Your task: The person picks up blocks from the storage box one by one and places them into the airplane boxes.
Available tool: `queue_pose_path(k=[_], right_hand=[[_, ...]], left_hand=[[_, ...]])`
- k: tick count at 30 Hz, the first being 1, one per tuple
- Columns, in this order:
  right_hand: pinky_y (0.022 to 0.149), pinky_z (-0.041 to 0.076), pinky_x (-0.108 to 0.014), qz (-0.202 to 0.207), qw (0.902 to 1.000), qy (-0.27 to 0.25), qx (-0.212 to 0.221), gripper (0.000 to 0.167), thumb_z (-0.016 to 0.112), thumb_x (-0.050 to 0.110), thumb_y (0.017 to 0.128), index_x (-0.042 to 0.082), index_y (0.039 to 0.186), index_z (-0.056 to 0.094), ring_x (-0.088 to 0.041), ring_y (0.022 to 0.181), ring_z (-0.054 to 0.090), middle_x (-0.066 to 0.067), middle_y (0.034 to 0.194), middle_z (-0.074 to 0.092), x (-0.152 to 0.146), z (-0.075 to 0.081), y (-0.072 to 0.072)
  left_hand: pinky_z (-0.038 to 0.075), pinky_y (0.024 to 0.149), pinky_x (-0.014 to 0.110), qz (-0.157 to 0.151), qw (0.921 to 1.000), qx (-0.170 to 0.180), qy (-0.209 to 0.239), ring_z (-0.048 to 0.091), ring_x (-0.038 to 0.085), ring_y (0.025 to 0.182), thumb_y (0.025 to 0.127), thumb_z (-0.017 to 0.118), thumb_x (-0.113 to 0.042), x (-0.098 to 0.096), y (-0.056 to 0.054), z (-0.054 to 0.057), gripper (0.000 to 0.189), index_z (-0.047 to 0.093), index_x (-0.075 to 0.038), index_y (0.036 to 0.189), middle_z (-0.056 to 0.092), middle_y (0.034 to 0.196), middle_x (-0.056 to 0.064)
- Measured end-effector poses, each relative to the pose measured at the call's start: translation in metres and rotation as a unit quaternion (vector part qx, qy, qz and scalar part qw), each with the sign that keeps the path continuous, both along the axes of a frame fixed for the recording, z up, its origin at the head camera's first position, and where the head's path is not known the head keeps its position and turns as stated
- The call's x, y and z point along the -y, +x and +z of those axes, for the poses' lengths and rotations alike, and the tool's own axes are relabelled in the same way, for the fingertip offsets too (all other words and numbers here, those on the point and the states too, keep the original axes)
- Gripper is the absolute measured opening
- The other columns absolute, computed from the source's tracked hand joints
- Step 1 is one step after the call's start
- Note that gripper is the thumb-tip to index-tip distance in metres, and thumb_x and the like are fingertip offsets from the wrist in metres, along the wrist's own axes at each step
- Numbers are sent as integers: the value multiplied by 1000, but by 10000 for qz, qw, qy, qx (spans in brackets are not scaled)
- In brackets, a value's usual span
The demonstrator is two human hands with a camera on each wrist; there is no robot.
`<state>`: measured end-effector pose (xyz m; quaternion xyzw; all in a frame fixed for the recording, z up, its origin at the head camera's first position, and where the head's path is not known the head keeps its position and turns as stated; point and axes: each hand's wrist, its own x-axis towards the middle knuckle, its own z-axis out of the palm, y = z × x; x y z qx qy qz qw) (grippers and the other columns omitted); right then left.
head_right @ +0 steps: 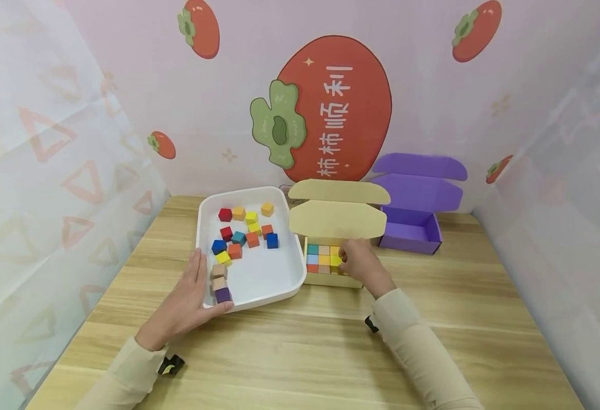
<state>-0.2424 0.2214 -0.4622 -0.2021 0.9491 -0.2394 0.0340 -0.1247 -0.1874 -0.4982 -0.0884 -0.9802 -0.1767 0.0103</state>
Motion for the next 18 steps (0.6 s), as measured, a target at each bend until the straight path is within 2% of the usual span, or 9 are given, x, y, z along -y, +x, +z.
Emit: queue_pose_path(k=[6,10,12,15,18], right_hand=[[78,64,-44,108,9991,295,-288,27,88,5,83,-6,106,78,-28,85,74,-19,96,79,9,11,5],[82,65,-45,389,9982,127,-449,27,88,8,85,-5,107,78,-29,90,75,-18,99,80,26,29,12],[83,66,-45,655,9967,-22,-480,23,88,8,85,-6,100,77,-30,91,77,-17,97,80,37,37,16],[84,66,-43,1028,9939,-179,-345,22,89,7,84,-4,100,78,-29,91,78,-16,97,80,59,46,22],[88,66,-40,1310,9912,-206,-8,28,88,10,86,-1,111,80,-28,96,78,-15,105,81,84,51,27]], left_hand=[[28,126,63,1,10000,40,-20,5,46,165,82,59,-88,1,0,0,137,4,4,167,-7,178,23],[28,126,64,12,10000,39,1,5,46,165,82,60,-87,1,1,0,137,4,5,167,-7,178,22],[29,126,64,20,10000,31,7,5,46,165,82,61,-86,0,1,0,137,4,5,167,-6,178,23],[30,125,64,31,10000,6,-22,6,46,165,82,61,-86,0,0,0,137,5,5,167,-5,178,23],[31,124,64,36,10000,-17,-48,7,46,165,81,61,-86,0,-1,1,137,5,4,167,-4,178,23]])
